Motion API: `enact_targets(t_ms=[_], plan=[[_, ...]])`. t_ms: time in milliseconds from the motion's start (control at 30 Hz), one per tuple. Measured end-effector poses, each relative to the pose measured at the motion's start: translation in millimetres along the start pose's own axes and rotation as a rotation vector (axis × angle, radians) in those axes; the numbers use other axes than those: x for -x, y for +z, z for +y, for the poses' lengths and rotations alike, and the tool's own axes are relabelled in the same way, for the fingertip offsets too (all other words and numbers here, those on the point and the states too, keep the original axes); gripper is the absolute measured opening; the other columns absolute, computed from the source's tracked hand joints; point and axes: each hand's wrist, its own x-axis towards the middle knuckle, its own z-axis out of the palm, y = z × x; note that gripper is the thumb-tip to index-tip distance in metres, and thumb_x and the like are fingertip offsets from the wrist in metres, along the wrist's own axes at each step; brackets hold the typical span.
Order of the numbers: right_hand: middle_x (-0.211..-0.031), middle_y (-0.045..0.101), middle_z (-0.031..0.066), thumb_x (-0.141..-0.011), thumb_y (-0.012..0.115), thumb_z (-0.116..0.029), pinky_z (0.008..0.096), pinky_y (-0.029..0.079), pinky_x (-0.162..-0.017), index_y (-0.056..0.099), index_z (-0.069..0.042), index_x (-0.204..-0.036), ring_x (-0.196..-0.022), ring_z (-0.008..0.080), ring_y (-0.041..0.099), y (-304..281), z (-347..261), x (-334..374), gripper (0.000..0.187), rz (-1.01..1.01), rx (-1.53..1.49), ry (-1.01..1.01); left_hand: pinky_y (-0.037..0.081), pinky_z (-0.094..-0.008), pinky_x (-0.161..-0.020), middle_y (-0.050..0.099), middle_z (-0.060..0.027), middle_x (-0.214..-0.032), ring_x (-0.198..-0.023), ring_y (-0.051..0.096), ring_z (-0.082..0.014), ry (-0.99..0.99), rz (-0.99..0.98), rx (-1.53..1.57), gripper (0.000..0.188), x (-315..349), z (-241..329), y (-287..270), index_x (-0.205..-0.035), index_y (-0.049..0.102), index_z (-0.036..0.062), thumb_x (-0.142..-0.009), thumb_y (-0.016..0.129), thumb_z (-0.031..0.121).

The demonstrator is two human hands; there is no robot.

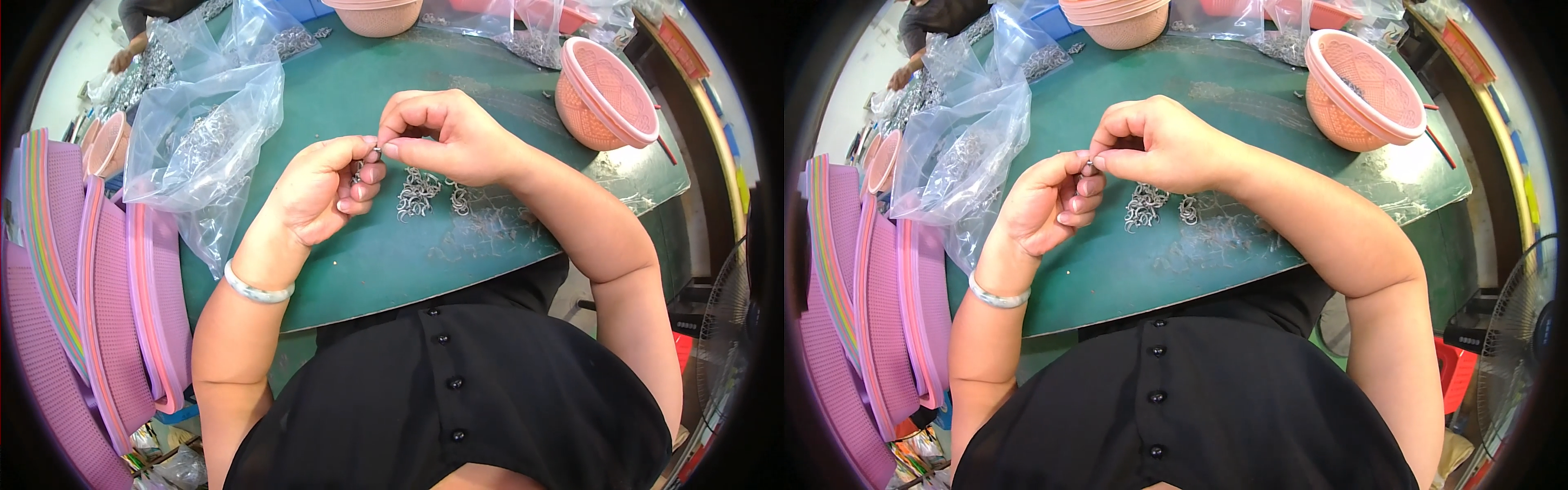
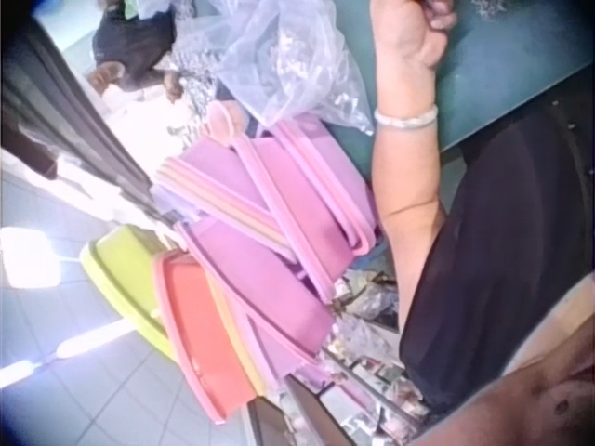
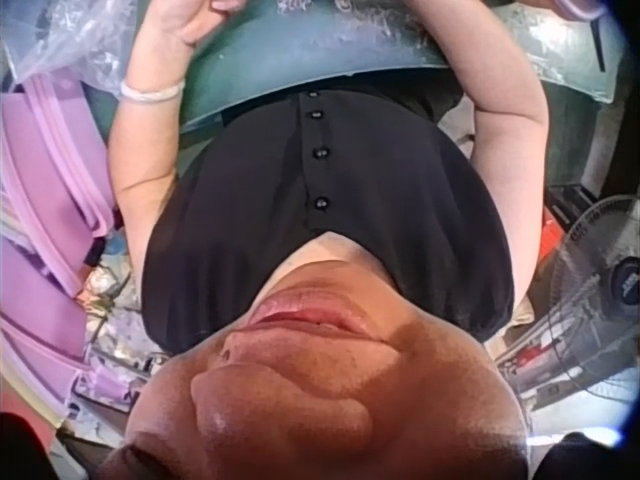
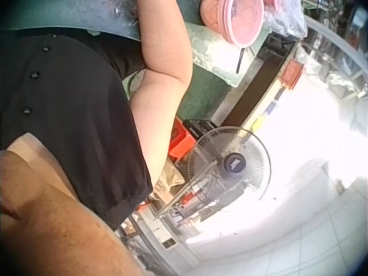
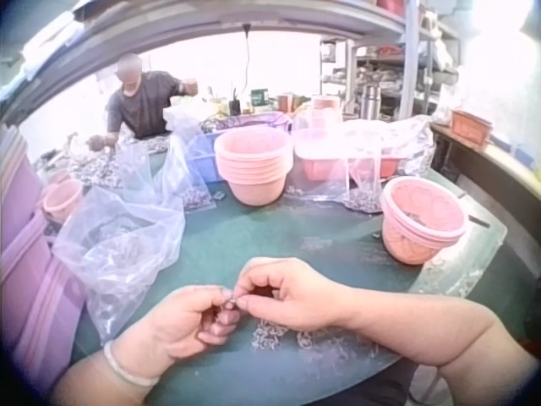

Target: The person picks up and joins together small metal hardware components by hand on a work surface, placing the assembled pieces into a pile.

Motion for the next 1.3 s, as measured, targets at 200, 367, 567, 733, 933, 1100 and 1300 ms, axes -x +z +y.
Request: enact_targets(t_ms=[200,367,567,733,933,1100,1300], plan=[[-0.074,0.061,0.0050,-0.076,0.058,-0.011,0.0241,0.044,-0.064,0.060,0.001,-0.083,-0.070,0.0088,0.054,2,-1,2,0.014,-0.025,-0.111,0.174,0.025,-0.0158,-0.037,0.045,-0.0006,-0.065,-0.050,0.036,-0.0061,-0.056,0.002,0.027,0.016,-1,0,-1,-0.074,0.047,0.0063,-0.086,0.047,0.018],[-0.075,0.056,-0.0022,-0.080,0.057,-0.011,0.0199,0.039,-0.064,0.058,0.000,-0.083,-0.070,0.0041,0.048,3,-6,1,0.011,-0.059,-0.239,0.310,0.025,-0.0159,-0.037,0.045,-0.0005,-0.065,-0.049,0.036,-0.0058,-0.069,0.019,0.038,0.016,0,0,0,-0.074,0.046,0.0065,-0.085,0.047,0.018],[-0.075,0.060,0.0033,-0.079,0.059,-0.015,0.0215,0.042,-0.062,0.060,0.002,-0.083,-0.066,0.0069,0.050,4,-8,0,0.018,0.019,-0.362,0.422,0.025,-0.0162,-0.037,0.046,-0.0009,-0.064,-0.049,0.037,-0.0063,-0.036,0.050,0.026,0.017,0,-1,2,-0.074,0.047,0.0064,-0.086,0.049,0.019],[-0.076,0.057,0.0015,-0.080,0.059,-0.014,0.0213,0.039,-0.060,0.058,-0.001,-0.086,-0.065,0.0078,0.048,0,-2,-1,0.014,-0.002,-0.554,0.459,0.028,-0.0177,-0.039,0.047,-0.0011,-0.064,-0.050,0.039,-0.0075,0.118,0.128,-0.139,0.020,0,-4,12,-0.077,0.050,0.0055,-0.087,0.050,0.023],[-0.075,0.059,0.0043,-0.079,0.059,-0.013,0.0215,0.039,-0.056,0.058,0.000,-0.082,-0.061,0.0085,0.048,1,2,-2,0.013,0.027,-0.667,0.476,0.029,-0.0174,-0.040,0.047,-0.0009,-0.064,-0.051,0.040,-0.0076,0.130,0.067,-0.116,0.020,-2,-5,8,-0.078,0.050,0.0058,-0.088,0.049,0.023],[-0.080,0.059,0.0052,-0.081,0.059,-0.012,0.0225,0.039,-0.059,0.058,0.000,-0.086,-0.065,0.0090,0.049,1,5,-1,0.014,-0.005,-0.692,0.483,0.028,-0.0170,-0.040,0.047,-0.0010,-0.064,-0.051,0.040,-0.0073,0.115,0.067,-0.092,0.020,-2,-5,7,-0.078,0.050,0.0060,-0.088,0.049,0.024],[-0.080,0.059,0.0050,-0.082,0.058,-0.013,0.0218,0.039,-0.059,0.058,0.001,-0.087,-0.065,0.0088,0.048,0,4,-1,0.015,0.002,-0.704,0.469,0.027,-0.0166,-0.040,0.046,-0.0008,-0.064,-0.051,0.039,-0.0071,0.079,0.057,-0.061,0.021,-1,-3,8,-0.079,0.050,0.0062,-0.088,0.048,0.024]])
